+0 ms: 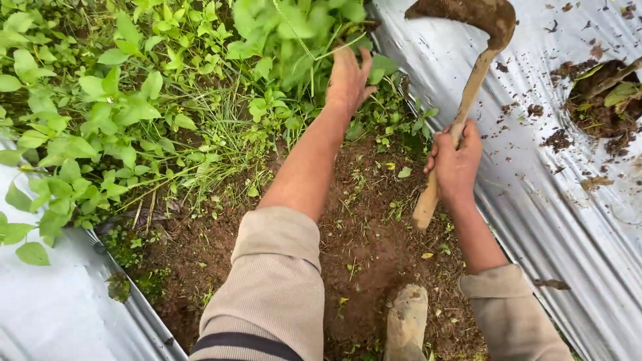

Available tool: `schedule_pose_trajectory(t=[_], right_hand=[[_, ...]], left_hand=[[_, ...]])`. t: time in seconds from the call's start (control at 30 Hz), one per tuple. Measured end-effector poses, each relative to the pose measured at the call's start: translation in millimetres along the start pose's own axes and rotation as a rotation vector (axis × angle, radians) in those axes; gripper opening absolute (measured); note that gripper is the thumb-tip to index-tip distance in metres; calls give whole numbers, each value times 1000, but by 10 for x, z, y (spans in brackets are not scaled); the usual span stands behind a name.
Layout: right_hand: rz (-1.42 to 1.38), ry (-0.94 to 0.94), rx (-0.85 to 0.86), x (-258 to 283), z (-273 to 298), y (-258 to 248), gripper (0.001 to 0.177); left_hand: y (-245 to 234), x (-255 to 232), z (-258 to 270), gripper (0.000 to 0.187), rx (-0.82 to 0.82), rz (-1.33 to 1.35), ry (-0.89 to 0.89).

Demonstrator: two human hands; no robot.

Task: Removing weeds from a garden path using a hand hoe and manual pulling.

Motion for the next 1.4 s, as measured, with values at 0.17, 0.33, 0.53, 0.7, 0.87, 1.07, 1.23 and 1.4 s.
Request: schedule_pose_trajectory(t=[0.17, 0.33, 0.53, 0.7, 0.87, 1.07, 1.23, 1.4], right_hand=[[73, 13, -3, -369, 209, -11, 15], [248, -107, 78, -686, 296, -89, 5], [339, -181, -33, -263, 300, -81, 4], [456, -45, 76, -489, 491, 99, 26], [654, 49, 198, -921, 626, -196, 29], [412, -68, 0, -332, 419, -208, 12], [499, 27, 81, -696, 495, -244, 15], [781, 226, 288, -1013, 682, -396, 2]], left_hand=[[603, -257, -102, 57, 91, 165, 62], [798, -569, 7, 40, -131, 409, -114], [552, -122, 315, 15, -117, 744, -238], [712, -205, 341, 40, -103, 627, -41], [916, -241, 374, 41, -89, 628, -12], [739, -102, 478, 66, -15, 388, 79], [777, -63, 455, 73, -74, 344, 84], [686, -32, 510, 92, -41, 339, 94]])
Point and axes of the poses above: each hand's wrist, its own z-axis away from the middle knuckle, its own y-axis out of the palm, x = y × z, the point moved 9 cm from there along -z, towards the middle knuckle, and after that the axes turned 14 degrees about -x, right-handed, at the moved point
